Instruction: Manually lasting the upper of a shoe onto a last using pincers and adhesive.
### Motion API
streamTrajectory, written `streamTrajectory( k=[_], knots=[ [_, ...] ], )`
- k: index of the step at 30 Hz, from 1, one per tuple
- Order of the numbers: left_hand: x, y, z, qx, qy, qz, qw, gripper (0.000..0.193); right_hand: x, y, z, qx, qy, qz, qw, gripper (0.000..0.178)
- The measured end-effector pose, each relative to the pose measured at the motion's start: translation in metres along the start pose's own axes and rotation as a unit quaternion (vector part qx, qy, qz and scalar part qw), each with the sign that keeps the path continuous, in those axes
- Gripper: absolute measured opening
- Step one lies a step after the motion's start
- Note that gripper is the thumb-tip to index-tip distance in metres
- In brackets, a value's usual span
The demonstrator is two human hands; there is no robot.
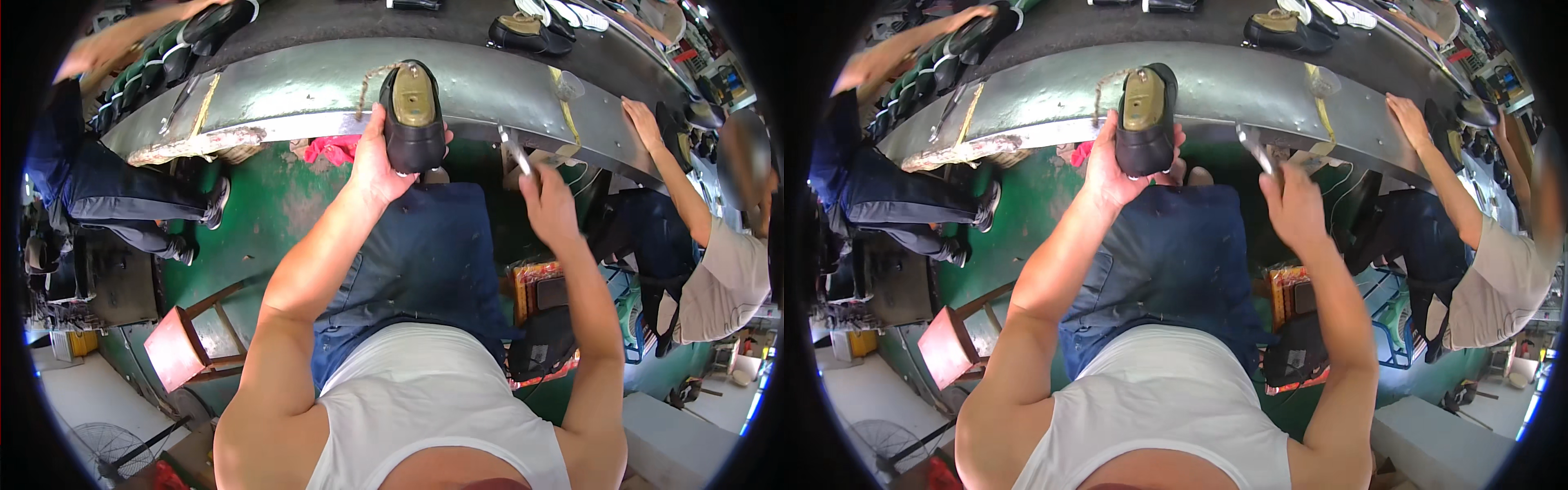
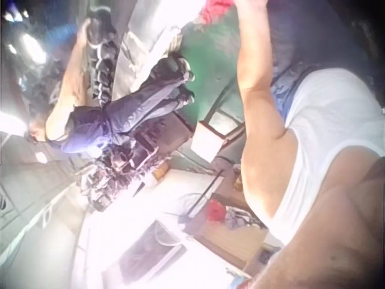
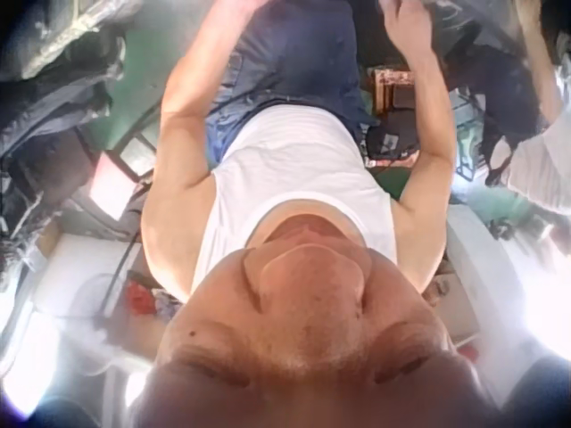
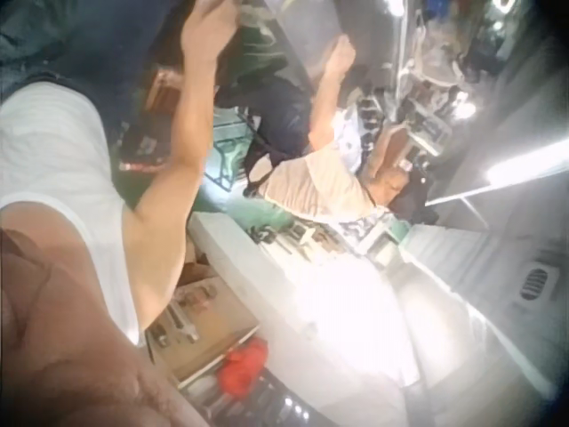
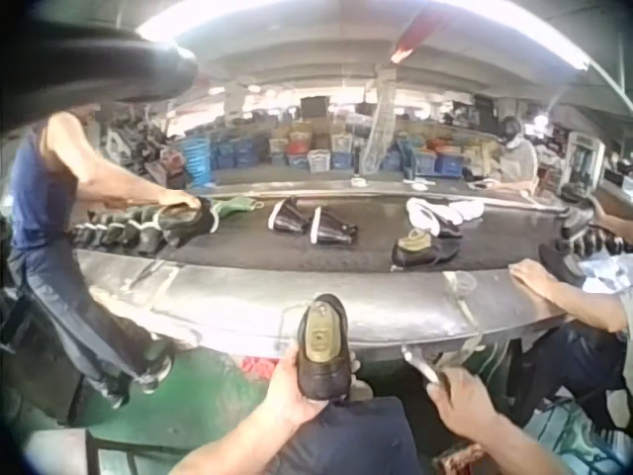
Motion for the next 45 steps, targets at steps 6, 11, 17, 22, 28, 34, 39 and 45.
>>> streamTrajectory(
  k=[6,11,17,22,28,34,39,45],
  knots=[
    [-0.002,-0.002,0.016,-0.049,-0.037,0.094,0.994,0.071,-0.015,-0.013,0.115,-0.035,0.016,-0.161,0.986,0.042],
    [0.015,0.023,0.01,-0.027,-0.028,0.118,0.992,0.069,-0.033,-0.029,0.148,-0.088,0.035,-0.163,0.982,0.041],
    [-0.003,0.014,0.022,-0.006,-0.053,0.223,0.973,0.071,-0.029,-0.036,0.142,-0.096,0.055,-0.154,0.982,0.042],
    [-0.015,-0.052,0.131,0.072,-0.069,0.237,0.966,0.061,-0.03,-0.023,0.136,-0.105,0.053,-0.134,0.984,0.042],
    [-0.085,-0.082,0.318,-0.004,-0.264,0.696,0.667,0.073,-0.011,-0.027,0.139,-0.085,0.061,-0.136,0.985,0.044],
    [-0.012,-0.081,0.356,0.086,-0.143,0.801,0.575,0.07,-0.012,-0.023,0.14,-0.067,0.066,-0.125,0.988,0.046],
    [-0.116,-0.053,0.349,-0.032,-0.28,0.782,0.555,0.049,-0.012,-0.021,0.145,-0.047,0.065,-0.109,0.991,0.046],
    [-0.304,0.031,0.342,-0.283,-0.454,0.681,0.5,0.05,-0.009,-0.02,0.149,-0.032,0.068,-0.118,0.99,0.049]
  ],
)
Point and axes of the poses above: each hand's wrist, its own z-axis towards the middle knuckle, its own y-axis out of the back of the hand, x = y × z, the point moved 10 cm from there along z, towards the middle knuckle, and after that the axes turned 6 degrees about -y, right-handed, at the moved point
